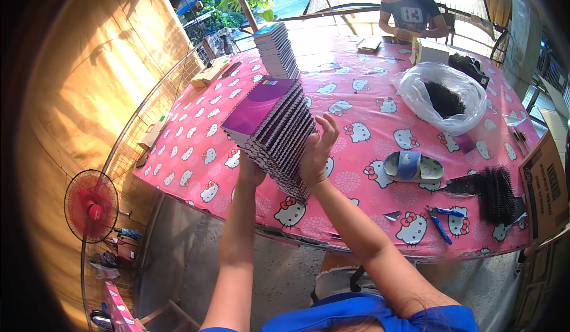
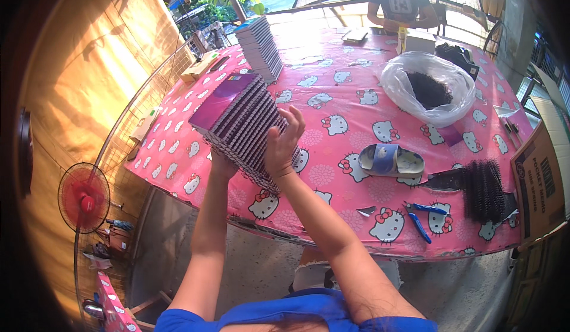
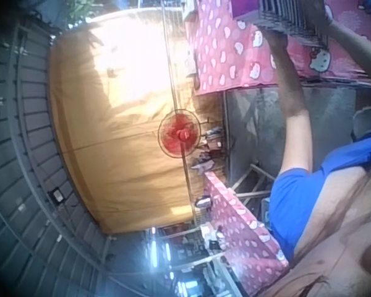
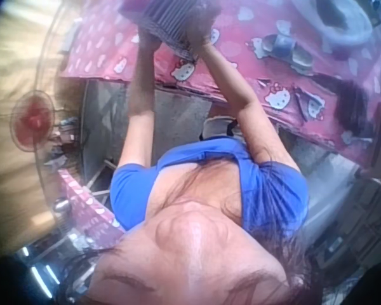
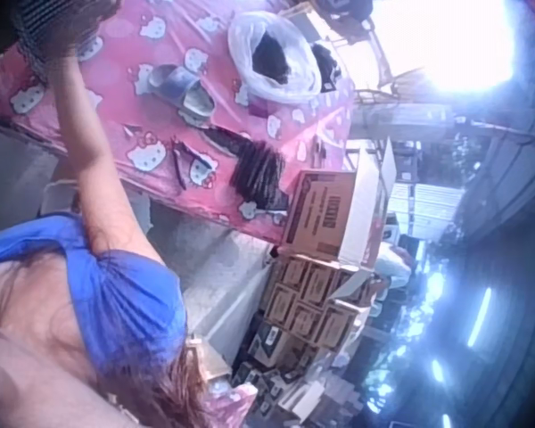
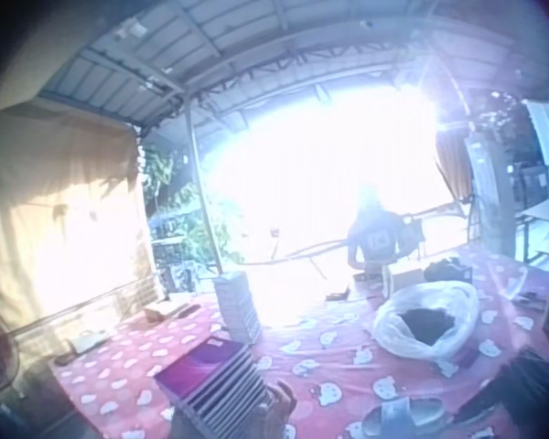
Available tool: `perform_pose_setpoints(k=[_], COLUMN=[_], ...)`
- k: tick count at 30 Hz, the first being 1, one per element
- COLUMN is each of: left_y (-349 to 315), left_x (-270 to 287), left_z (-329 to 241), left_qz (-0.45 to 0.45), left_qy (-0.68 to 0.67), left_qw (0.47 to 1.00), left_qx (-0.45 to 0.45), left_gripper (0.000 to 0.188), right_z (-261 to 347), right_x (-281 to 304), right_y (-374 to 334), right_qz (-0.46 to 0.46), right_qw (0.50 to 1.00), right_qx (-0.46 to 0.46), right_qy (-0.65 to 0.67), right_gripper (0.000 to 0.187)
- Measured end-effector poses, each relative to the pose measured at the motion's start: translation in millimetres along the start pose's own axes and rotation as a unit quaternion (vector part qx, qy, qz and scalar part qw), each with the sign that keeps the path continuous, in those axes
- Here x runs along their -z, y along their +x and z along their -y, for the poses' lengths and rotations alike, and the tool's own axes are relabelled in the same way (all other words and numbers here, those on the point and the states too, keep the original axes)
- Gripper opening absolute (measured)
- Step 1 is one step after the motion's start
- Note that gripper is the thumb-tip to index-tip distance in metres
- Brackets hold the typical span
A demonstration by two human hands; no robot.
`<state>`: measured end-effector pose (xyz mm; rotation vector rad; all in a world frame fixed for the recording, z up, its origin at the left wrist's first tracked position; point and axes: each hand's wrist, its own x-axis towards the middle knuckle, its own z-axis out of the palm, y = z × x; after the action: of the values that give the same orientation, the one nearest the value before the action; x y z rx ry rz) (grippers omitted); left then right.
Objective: The person aligns a stack of notebooks and uses pliers to cut or crimp the wire-coil binding at the edges.
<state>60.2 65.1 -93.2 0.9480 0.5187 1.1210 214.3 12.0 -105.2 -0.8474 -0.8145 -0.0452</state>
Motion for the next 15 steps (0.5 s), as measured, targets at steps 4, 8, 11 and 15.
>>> perform_pose_setpoints(k=[4,8,11,15], left_y=[-20.0,-27.9,-23.5,-20.3], left_x=[-17.0,-35.1,-42.2,-45.8], left_z=[20.2,49.1,60.1,63.9], left_qz=[-0.121,-0.146,-0.198,-0.215], left_qy=[0.02,0.01,0.086,0.076], left_qw=[0.983,0.964,0.938,0.933], left_qx=[-0.136,-0.224,-0.273,-0.279], left_gripper=[0.072,0.083,0.083,0.082], right_z=[-27.1,-47.1,-49.2,-47.6], right_x=[20.8,18.3,11.9,11.7], right_y=[19.3,18.0,15.4,15.0], right_qz=[0.034,0.094,0.028,0.045], right_qw=[0.975,0.95,0.961,0.957], right_qx=[-0.22,-0.28,-0.263,-0.27], right_qy=[-0.008,-0.096,-0.08,-0.09], right_gripper=[0.061,0.073,0.074,0.072])
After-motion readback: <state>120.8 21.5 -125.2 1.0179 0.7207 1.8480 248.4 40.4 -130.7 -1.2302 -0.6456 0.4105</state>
